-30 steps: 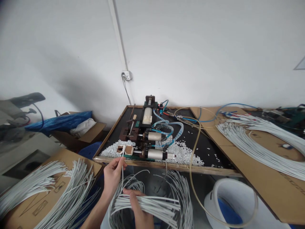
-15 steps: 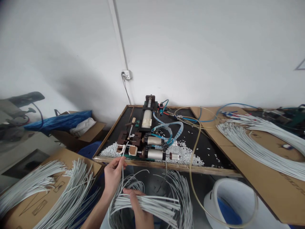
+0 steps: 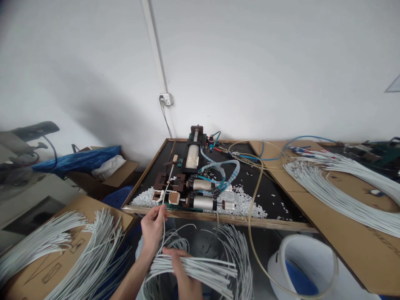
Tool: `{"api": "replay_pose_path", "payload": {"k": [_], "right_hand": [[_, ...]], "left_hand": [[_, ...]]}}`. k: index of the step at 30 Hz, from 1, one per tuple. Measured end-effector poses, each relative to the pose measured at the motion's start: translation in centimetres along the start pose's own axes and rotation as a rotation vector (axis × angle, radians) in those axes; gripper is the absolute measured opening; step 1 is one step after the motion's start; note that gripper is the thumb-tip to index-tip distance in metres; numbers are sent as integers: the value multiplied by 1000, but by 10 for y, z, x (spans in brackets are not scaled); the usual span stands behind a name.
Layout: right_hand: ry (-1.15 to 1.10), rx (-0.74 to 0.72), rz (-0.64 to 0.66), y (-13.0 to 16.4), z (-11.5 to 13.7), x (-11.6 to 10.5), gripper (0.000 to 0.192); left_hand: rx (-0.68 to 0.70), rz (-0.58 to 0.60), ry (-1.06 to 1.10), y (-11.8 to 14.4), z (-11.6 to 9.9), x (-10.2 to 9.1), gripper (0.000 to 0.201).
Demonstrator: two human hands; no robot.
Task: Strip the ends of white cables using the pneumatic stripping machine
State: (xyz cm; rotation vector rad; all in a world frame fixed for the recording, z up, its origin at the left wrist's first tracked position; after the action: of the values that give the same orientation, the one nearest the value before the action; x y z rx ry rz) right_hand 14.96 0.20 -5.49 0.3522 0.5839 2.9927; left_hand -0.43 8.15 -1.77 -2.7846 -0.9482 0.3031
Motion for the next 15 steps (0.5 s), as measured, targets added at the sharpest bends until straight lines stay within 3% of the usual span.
{"api": "replay_pose_path", "payload": {"k": [15], "right_hand": [[-5, 11, 10, -3, -2, -4, 66]], "left_hand": [[19, -7, 6, -1, 6, 5, 36]]}}
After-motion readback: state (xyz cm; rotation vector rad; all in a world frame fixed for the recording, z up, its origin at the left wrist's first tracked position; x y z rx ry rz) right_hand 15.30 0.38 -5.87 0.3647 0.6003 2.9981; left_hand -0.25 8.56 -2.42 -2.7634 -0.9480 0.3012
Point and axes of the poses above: each hand's wrist, its own y-axis away from the middle knuckle, its own x-axis out of the palm, z = x × y, the point moved 7 cm from there along -y, towards the middle knuckle, and after that the axes turned 6 degrees about -z, right-handed, at the moved point
